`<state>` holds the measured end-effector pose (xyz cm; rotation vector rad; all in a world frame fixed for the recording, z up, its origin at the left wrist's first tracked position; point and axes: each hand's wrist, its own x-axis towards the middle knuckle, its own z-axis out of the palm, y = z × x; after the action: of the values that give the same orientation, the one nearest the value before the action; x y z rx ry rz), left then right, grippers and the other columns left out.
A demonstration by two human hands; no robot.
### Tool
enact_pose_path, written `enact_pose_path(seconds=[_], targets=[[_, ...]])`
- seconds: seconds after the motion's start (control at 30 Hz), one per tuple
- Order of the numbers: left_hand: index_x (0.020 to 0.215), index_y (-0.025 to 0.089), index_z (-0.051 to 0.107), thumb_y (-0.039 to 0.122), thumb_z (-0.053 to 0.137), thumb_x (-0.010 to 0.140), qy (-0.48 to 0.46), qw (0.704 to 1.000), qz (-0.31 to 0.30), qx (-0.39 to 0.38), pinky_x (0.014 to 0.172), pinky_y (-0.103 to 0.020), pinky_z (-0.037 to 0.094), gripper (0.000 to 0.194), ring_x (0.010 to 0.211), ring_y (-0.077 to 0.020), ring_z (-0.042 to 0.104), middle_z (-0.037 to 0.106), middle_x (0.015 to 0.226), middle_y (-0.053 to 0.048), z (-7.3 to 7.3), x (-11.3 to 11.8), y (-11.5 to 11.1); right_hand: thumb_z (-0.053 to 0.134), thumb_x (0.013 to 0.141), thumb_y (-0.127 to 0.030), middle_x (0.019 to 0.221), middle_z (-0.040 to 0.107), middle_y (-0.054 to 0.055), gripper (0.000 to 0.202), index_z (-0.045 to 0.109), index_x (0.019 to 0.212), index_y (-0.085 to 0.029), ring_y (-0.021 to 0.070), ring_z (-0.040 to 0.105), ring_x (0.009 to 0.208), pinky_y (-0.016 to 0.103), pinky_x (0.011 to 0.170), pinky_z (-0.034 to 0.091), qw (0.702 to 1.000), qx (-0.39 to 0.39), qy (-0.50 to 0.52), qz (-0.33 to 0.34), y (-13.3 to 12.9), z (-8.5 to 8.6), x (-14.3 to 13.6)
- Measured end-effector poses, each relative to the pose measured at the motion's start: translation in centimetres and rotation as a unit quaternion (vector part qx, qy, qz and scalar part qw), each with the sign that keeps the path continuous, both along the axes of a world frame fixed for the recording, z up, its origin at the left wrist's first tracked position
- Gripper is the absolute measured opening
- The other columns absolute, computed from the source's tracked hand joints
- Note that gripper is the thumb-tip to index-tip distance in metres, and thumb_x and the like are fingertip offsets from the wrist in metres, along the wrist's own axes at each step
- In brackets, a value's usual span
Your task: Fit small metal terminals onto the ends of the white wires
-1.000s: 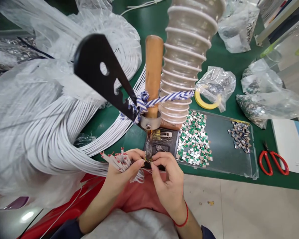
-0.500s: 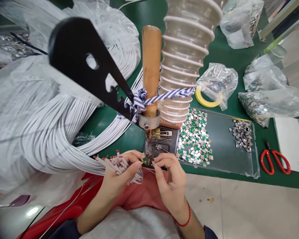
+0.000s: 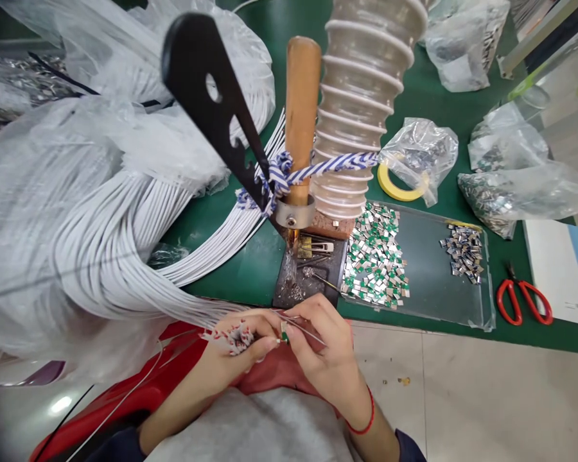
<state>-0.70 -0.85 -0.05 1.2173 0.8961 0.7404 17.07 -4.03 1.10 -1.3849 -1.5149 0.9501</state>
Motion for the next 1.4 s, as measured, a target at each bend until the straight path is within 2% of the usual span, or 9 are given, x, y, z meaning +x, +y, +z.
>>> enact_pose_path(seconds=[0.13, 0.33, 0.5, 0.63, 0.77, 0.93, 1.07, 1.27, 1.4], targets=[[0.073, 0.015, 0.077, 0.053, 0.067, 0.09, -0.023, 0.996, -0.035, -0.081, 0.066, -0.029, 0.055, 0.042, 0.059, -0.0185, 0.067, 0.072, 0.066, -0.007, -0.3, 0.0, -0.6, 0.059, 0.1, -0.023, 0.083, 0.069, 0.003, 0.014, 0.071, 0.091, -0.023, 0.018, 0.066, 0.075, 0.028, 0.063, 0.053, 0.998, 0.016, 0.023, 0.06, -0.1, 0.5, 0.7], [0.076, 0.015, 0.079, 0.058, 0.071, 0.085, -0.1, 0.98, 0.039, -0.167, 0.066, -0.03, 0.059, 0.045, 0.068, -0.0199, 0.072, 0.077, 0.091, -0.012, -1.2, 0.5, -0.9, 0.063, 0.098, -0.024, 0.077, 0.073, 0.002, 0.009, 0.068, 0.091, -0.024, 0.0179, 0.067, 0.07, 0.03, 0.066, 0.055, 0.979, 0.005, 0.007, 0.201, -0.3, 1.4, 2.7], [0.071, 0.013, 0.073, 0.065, 0.07, 0.082, -0.123, 0.968, 0.051, -0.212, 0.05, -0.026, 0.05, 0.054, 0.044, -0.0123, 0.058, 0.07, 0.068, -0.006, -2.1, 1.0, -1.0, 0.064, 0.097, -0.02, 0.083, 0.07, 0.002, 0.006, 0.066, 0.094, -0.024, 0.0176, 0.066, 0.075, 0.029, 0.068, 0.054, 0.987, 0.009, -0.06, 0.147, -0.6, 1.2, 1.5], [0.068, 0.015, 0.067, 0.067, 0.073, 0.078, -0.068, 0.973, 0.092, -0.199, 0.053, -0.026, 0.048, 0.054, 0.055, -0.0147, 0.058, 0.063, 0.061, -0.003, -2.6, 1.2, -1.2, 0.061, 0.097, -0.019, 0.09, 0.063, 0.004, 0.006, 0.066, 0.097, -0.023, 0.0186, 0.064, 0.084, 0.03, 0.074, 0.055, 0.985, -0.001, -0.085, 0.151, -0.7, 0.7, -0.1], [0.069, 0.015, 0.064, 0.069, 0.07, 0.079, -0.053, 0.973, 0.083, -0.21, 0.048, -0.024, 0.042, 0.056, 0.05, -0.0114, 0.051, 0.062, 0.064, -0.002, -2.7, 1.3, -1.2, 0.065, 0.095, -0.022, 0.092, 0.061, 0.006, 0.005, 0.067, 0.1, -0.021, 0.0213, 0.059, 0.086, 0.032, 0.071, 0.053, 0.978, 0.015, -0.134, 0.159, -0.9, 0.3, -0.8], [0.064, 0.016, 0.061, 0.069, 0.072, 0.077, -0.04, 0.975, 0.094, -0.195, 0.065, -0.029, 0.05, 0.056, 0.064, -0.0162, 0.057, 0.062, 0.065, -0.002, -2.2, 1.6, -1.0, 0.056, 0.098, -0.019, 0.084, 0.056, 0.006, 0.012, 0.069, 0.096, -0.019, 0.0221, 0.052, 0.078, 0.036, 0.068, 0.051, 0.965, 0.06, -0.209, 0.147, -1.0, 0.4, -1.5], [0.065, 0.017, 0.062, 0.071, 0.072, 0.076, -0.025, 0.974, 0.104, -0.2, 0.063, -0.029, 0.05, 0.056, 0.065, -0.0174, 0.056, 0.061, 0.066, -0.002, -1.9, 1.8, -0.9, 0.06, 0.094, -0.016, 0.084, 0.055, 0.007, 0.008, 0.068, 0.093, -0.018, 0.0228, 0.05, 0.078, 0.037, 0.068, 0.05, 0.958, 0.068, -0.237, 0.147, -0.8, 0.7, -1.9], [0.064, 0.018, 0.061, 0.072, 0.068, 0.079, -0.016, 0.979, 0.089, -0.185, 0.063, -0.028, 0.048, 0.057, 0.064, -0.0166, 0.054, 0.058, 0.064, -0.001, -1.9, 1.7, -1.0, 0.053, 0.096, -0.011, 0.085, 0.058, 0.006, 0.016, 0.064, 0.09, -0.021, 0.0224, 0.053, 0.08, 0.039, 0.074, 0.052, 0.969, 0.08, -0.18, 0.147, -0.7, 0.6, -2.0], [0.067, 0.018, 0.066, 0.068, 0.062, 0.087, -0.047, 0.988, 0.018, -0.145, 0.067, -0.031, 0.051, 0.054, 0.067, -0.0196, 0.061, 0.066, 0.07, -0.005, -1.3, 1.3, -0.9, 0.061, 0.095, -0.015, 0.081, 0.056, 0.002, 0.012, 0.064, 0.086, -0.022, 0.0188, 0.053, 0.076, 0.033, 0.066, 0.05, 0.989, 0.063, -0.091, 0.102, -0.9, 0.8, -0.5]])
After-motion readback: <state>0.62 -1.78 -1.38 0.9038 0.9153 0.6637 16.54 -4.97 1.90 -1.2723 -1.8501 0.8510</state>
